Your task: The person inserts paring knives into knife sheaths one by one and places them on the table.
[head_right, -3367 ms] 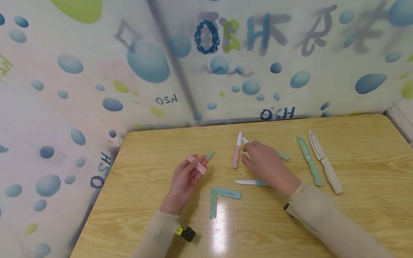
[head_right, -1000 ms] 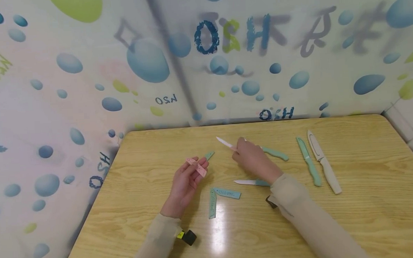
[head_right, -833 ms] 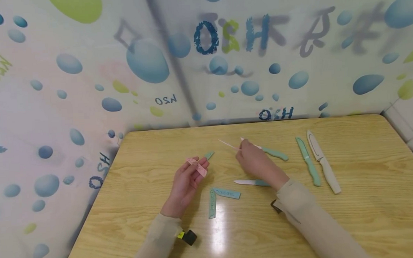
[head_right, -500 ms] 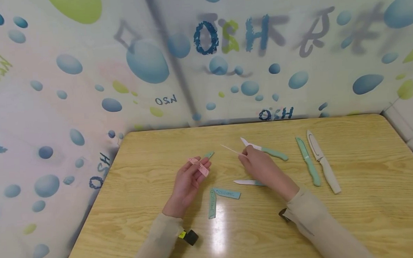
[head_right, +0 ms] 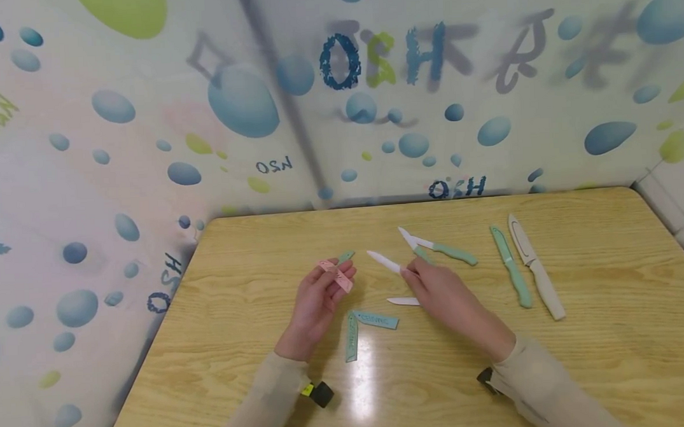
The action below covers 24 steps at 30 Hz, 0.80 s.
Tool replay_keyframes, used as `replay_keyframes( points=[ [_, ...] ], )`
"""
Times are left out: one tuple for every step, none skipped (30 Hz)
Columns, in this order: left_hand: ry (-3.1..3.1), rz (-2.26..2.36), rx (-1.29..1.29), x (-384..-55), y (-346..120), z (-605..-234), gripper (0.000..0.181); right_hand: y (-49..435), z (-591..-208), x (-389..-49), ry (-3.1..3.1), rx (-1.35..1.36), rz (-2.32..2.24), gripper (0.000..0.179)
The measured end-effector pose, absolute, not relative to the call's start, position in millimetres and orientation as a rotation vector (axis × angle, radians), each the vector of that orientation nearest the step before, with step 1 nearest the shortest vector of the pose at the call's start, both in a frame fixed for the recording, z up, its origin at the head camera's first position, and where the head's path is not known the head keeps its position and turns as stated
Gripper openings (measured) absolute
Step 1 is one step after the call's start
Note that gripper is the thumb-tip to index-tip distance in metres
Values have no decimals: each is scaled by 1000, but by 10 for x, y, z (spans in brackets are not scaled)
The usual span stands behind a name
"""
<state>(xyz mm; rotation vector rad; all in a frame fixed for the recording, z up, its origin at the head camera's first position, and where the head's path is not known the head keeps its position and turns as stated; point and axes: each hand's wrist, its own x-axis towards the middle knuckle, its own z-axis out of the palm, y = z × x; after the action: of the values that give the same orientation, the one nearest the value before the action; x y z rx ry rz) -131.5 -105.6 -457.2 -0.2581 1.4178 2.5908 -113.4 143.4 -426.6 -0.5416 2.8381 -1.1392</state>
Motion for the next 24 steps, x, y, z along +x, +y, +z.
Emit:
replay_keyframes(
  points=[
    [1424,2588,-257,-1312,-1045,-4566,37,1439,-4265,-1115,2835,-533,-1137,23],
    [1431,2586,-257,-1310,-1034,-4559,36,1441,-4263,-1096,2834,-529,-1137,23],
    [1439,2584,-259,-1308,-1023,-4553,35,1444,-4264,-1078,2834,-525,-1137,23],
    [1445,2581,-258,-1305,-1012,-4549,35,1449,-4264,-1061,2830,-522,-1140,24],
    [1450,2578,-257,-1305,-1001,-4547,35,1453,-4263,-1043,2827,-518,-1144,24],
    [1457,2574,-254,-1304,-990,-4546,34,1458,-4263,-1026,2823,-515,-1148,24],
    [1468,2568,-249,-1302,-979,-4547,35,1463,-4262,-1008,2820,-516,-1151,25],
    [1471,2564,-247,-1301,-968,-4549,35,1469,-4264,-991,2819,-520,-1154,25],
    [1470,2562,-244,-1300,-957,-4553,35,1475,-4264,-974,2814,-520,-1160,26],
    [1471,2560,-239,-1299,-945,-4557,36,1480,-4265,-957,2811,-521,-1162,26],
    [1470,2559,-235,-1299,-933,-4562,37,1486,-4264,-937,2805,-517,-1164,26],
    [1470,2555,-233,-1297,-920,-4564,37,1492,-4266,-918,2799,-512,-1166,26],
    [1470,2554,-228,-1297,-908,-4571,37,1498,-4268,-898,2791,-504,-1171,26],
    [1462,2556,-227,-1296,-894,-4573,37,1503,-4271,-877,2785,-496,-1176,26],
    [1459,2555,-226,-1294,-881,-4573,37,1509,-4274,-856,2775,-485,-1180,26],
    [1456,2554,-225,-1292,-868,-4573,37,1516,-4281,-836,2765,-474,-1182,26],
    [1454,2552,-223,-1292,-855,-4574,38,1522,-4288,-819,2755,-467,-1186,26],
    [1452,2551,-223,-1291,-842,-4572,38,1528,-4297,-805,2743,-454,-1191,27],
    [1449,2552,-221,-1291,-830,-4570,39,1533,-4304,-792,2733,-444,-1193,27],
    [1443,2552,-223,-1289,-817,-4563,40,1537,-4313,-781,2723,-437,-1194,28],
    [1446,2550,-218,-1290,-806,-4559,40,1543,-4323,-771,2717,-440,-1193,27],
    [1444,2552,-214,-1292,-795,-4559,40,1546,-4330,-763,2710,-435,-1194,27],
    [1442,2553,-210,-1292,-785,-4556,40,1548,-4335,-754,2704,-431,-1193,27],
    [1439,2557,-206,-1292,-774,-4554,39,1551,-4342,-746,2700,-425,-1193,27]
  ],
)
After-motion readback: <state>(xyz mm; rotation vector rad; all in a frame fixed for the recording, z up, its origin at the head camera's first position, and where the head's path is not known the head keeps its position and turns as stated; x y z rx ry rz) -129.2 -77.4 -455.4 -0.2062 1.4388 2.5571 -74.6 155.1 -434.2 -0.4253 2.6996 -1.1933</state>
